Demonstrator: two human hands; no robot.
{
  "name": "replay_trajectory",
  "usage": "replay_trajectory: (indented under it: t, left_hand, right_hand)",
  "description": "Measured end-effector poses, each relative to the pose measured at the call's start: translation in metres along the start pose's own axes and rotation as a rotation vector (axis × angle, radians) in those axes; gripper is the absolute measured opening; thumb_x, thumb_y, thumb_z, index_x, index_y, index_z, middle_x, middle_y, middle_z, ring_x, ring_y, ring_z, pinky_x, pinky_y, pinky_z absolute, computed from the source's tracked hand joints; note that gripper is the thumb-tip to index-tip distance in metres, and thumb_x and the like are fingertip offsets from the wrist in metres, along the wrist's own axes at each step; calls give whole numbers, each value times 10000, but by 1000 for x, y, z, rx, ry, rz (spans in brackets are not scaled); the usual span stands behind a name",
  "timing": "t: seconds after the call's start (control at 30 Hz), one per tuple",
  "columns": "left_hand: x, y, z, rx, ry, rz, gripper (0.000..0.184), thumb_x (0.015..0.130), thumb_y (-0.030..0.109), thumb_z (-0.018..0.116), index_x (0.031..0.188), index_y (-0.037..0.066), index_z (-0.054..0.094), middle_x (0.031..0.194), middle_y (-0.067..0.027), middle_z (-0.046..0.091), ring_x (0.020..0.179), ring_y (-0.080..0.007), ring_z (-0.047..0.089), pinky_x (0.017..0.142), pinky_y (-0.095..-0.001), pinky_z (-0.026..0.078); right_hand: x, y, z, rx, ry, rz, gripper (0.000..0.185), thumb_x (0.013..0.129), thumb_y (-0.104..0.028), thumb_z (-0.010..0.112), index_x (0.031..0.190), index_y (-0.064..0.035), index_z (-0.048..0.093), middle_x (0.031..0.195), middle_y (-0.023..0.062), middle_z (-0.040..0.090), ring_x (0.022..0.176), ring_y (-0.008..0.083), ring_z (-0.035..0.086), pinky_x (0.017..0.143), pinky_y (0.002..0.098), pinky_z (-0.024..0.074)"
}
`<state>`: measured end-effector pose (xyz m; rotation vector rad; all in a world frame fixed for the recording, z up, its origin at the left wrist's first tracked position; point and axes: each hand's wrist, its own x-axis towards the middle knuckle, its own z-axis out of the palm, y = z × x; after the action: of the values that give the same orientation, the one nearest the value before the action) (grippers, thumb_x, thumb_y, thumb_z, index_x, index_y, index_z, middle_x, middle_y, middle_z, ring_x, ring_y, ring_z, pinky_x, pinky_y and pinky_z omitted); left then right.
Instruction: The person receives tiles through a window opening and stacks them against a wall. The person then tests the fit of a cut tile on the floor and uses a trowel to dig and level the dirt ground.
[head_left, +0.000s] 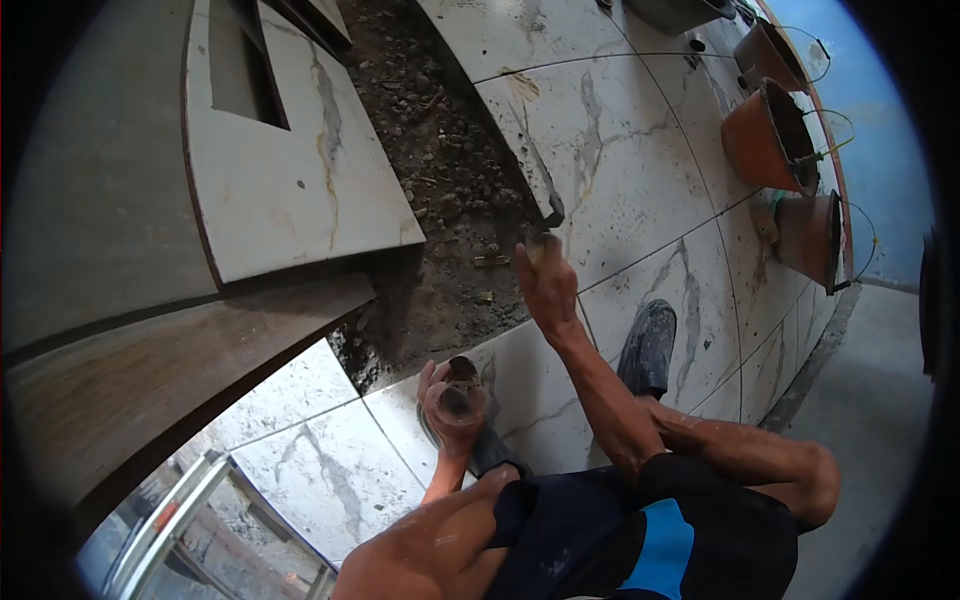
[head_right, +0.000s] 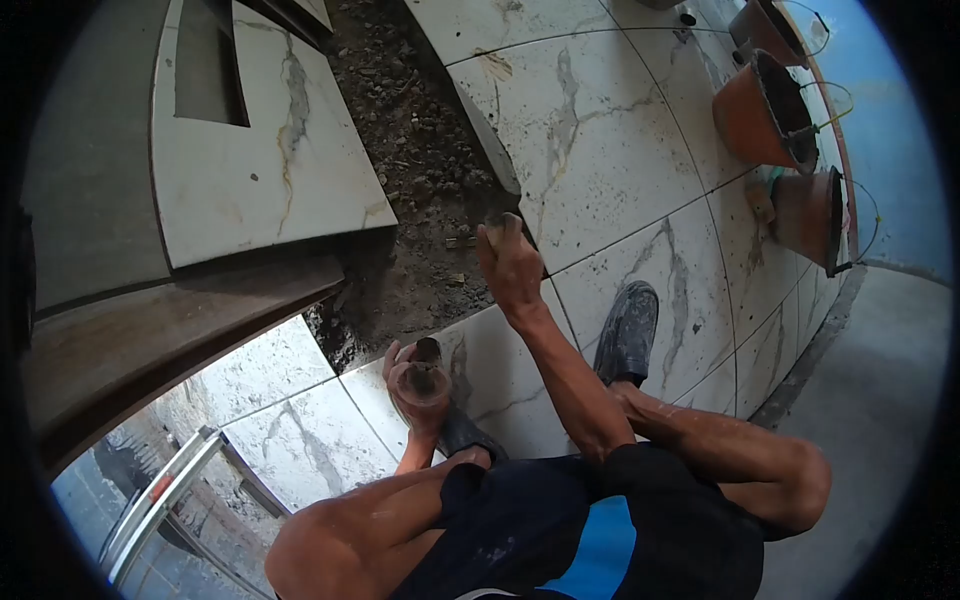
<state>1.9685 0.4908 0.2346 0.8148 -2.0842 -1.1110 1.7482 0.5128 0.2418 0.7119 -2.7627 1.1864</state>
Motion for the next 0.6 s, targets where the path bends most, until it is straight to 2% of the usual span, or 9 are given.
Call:
replay_trajectory:
  t: [0.07, 0.17, 0.23, 0.3, 0.37, 0.43, 0.57, 0.6]
  left_hand:
    - [-1, 2, 0, -9, -3, 0, 556, 637, -29, 606, 1085, 85, 298, 1079, -160, 472, 1118, -346, 390, 910, -427, 350]
    - [3, -1, 0, 44, -12, 32, 565, 641, -32, 601, 1100, 87, 292, 1093, -156, 464, 1123, -349, 383, 915, -424, 348]
    - [-4, -2, 1, 20, 12, 40, 576, 645, -33, 593, 1117, 86, 286, 1107, -147, 457, 1130, -352, 373, 915, -424, 349]
    - [-4, -4, 4, 11, 14, 40, 577, 647, -28, 591, 1123, 86, 285, 1115, -141, 455, 1132, -352, 369, 919, -431, 340]
    - [-6, -4, 1, 11, 15, 34, 579, 648, -23, 588, 1128, 85, 283, 1122, -134, 452, 1135, -352, 365, 924, -438, 332]
    - [-4, -3, 1, 46, -3, 57, 576, 652, -9, 585, 1132, 87, 283, 1134, -122, 449, 1137, -354, 361, 934, -452, 314]
    - [-5, 0, 2, 79, -19, 69, 574, 652, 5, 592, 1129, 88, 284, 1141, -109, 446, 1137, -355, 362, 942, -457, 302]
    - [-6, -1, 1, 84, -6, 63, 573, 649, 3, 593, 1125, 86, 284, 1140, -106, 447, 1136, -353, 362, 942, -454, 304]
  right_hand:
    - [0, 15, 17, -197, -364, 271, 298, 804, -263, 528, 880, -7, 396, 656, 217, 567, 630, 423, 555, 559, 465, 443]
    - [-3, 24, 30, -235, -424, 201, 287, 799, -232, 523, 864, -6, 359, 669, 224, 569, 650, 419, 561, 547, 487, 441]
    - [1, 5, 20, -213, -423, 235, 310, 791, -250, 543, 855, 5, 379, 663, 217, 569, 647, 406, 565, 530, 481, 444]
    - [3, -7, 19, -40, -156, 25, 317, 797, -288, 544, 868, -11, 406, 637, 240, 554, 620, 403, 559, 497, 477, 428]
    - [0, -1, 21, -9, -167, 43, 342, 798, -318, 543, 846, 2, 433, 689, 222, 576, 651, 390, 575, 536, 464, 459]
    - [-3, 33, 39, -200, -393, 270, 341, 814, -327, 518, 849, 2, 435, 688, 229, 578, 646, 390, 577, 528, 454, 465]
    - [-1, 9, 26, -229, -372, 274, 349, 817, -336, 509, 845, 2, 426, 666, 238, 575, 647, 400, 577, 531, 459, 469]
    - [0, 1, 22, -148, -329, 217, 357, 814, -349, 506, 847, -4, 420, 665, 243, 575, 653, 409, 575, 546, 474, 467]
